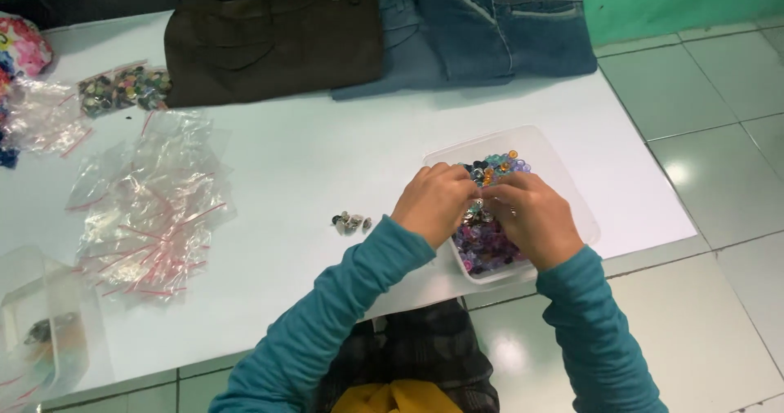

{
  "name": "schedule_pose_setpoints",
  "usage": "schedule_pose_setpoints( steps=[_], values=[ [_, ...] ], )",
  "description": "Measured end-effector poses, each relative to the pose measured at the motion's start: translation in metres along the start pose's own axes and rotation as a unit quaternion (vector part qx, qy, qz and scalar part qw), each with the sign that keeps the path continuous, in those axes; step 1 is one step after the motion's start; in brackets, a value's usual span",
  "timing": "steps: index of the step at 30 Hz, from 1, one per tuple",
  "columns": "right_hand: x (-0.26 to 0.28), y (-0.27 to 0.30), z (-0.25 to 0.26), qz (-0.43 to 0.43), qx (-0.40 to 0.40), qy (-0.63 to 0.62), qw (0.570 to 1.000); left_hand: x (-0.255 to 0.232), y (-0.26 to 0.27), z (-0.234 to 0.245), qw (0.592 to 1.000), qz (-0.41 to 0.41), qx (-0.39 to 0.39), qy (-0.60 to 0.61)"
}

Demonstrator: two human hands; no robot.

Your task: Sorting and packaging small buttons and metal fasteners into plastic bags

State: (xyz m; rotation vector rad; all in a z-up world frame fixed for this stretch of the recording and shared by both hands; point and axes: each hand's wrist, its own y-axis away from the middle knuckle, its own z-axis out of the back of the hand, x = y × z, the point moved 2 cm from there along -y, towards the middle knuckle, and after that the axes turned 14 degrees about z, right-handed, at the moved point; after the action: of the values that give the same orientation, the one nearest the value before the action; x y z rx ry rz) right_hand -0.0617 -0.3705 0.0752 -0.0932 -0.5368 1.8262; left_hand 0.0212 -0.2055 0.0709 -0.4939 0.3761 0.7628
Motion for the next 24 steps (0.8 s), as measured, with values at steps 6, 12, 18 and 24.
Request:
schedule_pose_setpoints(
  steps=[6, 12, 18, 24],
  values=[
    [-0.002, -0.011, -0.003, -0.132, 0.158, 0.017, 0.978, 0.026, -0.016, -0.072, 0.993, 0.028, 0.042, -0.103],
    [-0.003, -0.007, 0.002, -0.125, 0.098, -0.018, 0.987, 0.025, -0.019, -0.055, 0.994, 0.057, 0.045, -0.079],
    [0.014, -0.017, 0.017, -0.081, 0.162, -0.045, 0.982, 0.019, -0.019, -0.025, 0.991, 0.072, 0.106, 0.021],
    [0.006, -0.010, 0.006, -0.092, 0.179, -0.017, 0.979, 0.031, -0.021, -0.064, 0.983, 0.051, 0.144, -0.106]
  ],
)
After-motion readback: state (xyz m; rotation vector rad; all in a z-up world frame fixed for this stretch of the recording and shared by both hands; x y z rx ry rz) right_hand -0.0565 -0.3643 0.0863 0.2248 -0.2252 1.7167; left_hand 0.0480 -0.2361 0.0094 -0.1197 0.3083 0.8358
